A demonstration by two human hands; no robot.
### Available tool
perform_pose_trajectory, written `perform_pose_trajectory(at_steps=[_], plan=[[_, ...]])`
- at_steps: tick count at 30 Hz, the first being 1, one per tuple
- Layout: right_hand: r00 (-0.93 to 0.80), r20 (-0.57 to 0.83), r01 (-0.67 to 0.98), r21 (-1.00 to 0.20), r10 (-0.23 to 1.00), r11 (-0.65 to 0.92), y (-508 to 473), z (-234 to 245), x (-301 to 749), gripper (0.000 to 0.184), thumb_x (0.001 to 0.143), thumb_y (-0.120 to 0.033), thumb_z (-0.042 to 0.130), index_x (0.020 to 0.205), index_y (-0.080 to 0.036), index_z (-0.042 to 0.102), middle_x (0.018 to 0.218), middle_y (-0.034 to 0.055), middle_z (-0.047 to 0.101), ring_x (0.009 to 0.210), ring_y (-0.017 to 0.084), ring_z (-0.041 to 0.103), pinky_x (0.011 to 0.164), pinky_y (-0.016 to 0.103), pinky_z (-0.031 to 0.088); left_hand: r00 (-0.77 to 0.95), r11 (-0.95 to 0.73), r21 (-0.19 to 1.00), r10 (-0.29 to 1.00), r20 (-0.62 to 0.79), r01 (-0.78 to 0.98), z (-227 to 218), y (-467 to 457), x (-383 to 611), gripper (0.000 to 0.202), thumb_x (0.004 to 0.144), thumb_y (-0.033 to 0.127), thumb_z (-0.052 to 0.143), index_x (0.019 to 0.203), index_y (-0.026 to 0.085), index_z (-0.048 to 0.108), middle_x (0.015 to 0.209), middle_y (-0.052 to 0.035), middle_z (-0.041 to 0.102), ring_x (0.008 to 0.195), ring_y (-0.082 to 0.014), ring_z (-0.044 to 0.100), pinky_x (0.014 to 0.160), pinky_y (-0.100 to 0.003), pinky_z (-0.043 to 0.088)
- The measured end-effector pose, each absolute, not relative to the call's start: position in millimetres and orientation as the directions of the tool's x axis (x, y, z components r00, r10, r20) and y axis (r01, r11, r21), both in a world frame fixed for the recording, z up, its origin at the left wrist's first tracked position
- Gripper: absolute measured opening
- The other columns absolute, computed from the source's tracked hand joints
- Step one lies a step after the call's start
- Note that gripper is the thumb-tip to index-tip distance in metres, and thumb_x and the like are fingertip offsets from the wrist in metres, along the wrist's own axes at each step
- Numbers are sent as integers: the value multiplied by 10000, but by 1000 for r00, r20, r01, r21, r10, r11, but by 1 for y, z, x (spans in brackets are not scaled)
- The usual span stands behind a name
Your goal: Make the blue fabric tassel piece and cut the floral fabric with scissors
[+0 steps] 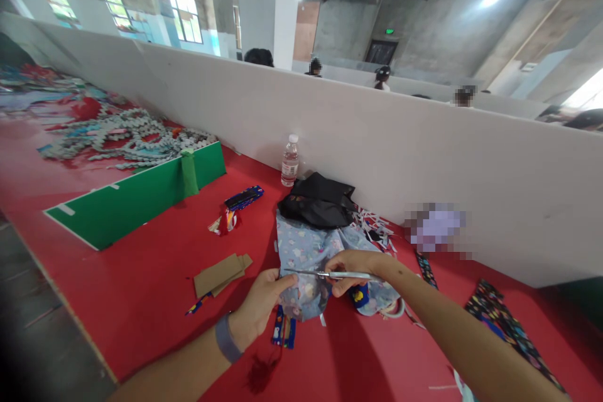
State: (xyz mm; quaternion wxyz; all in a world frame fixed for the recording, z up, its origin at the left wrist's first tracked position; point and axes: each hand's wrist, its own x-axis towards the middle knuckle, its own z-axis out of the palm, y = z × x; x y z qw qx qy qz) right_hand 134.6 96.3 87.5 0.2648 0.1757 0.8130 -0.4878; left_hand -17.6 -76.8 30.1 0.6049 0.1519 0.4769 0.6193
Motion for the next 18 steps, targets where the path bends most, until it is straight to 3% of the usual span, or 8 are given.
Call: perform_pose_trajectory(at_steps=[18], plan=[[-843,-537,489,-766,2,418,91,86,129,306,691,-407,682,798,-142,574,647,-40,465,551,64,357,497,188,307,-236,188,800,895,-378,-570,33,-79,-18,227,592,285,700,672,76,659,562,-65,638,445,-133,541,447,-235,412]])
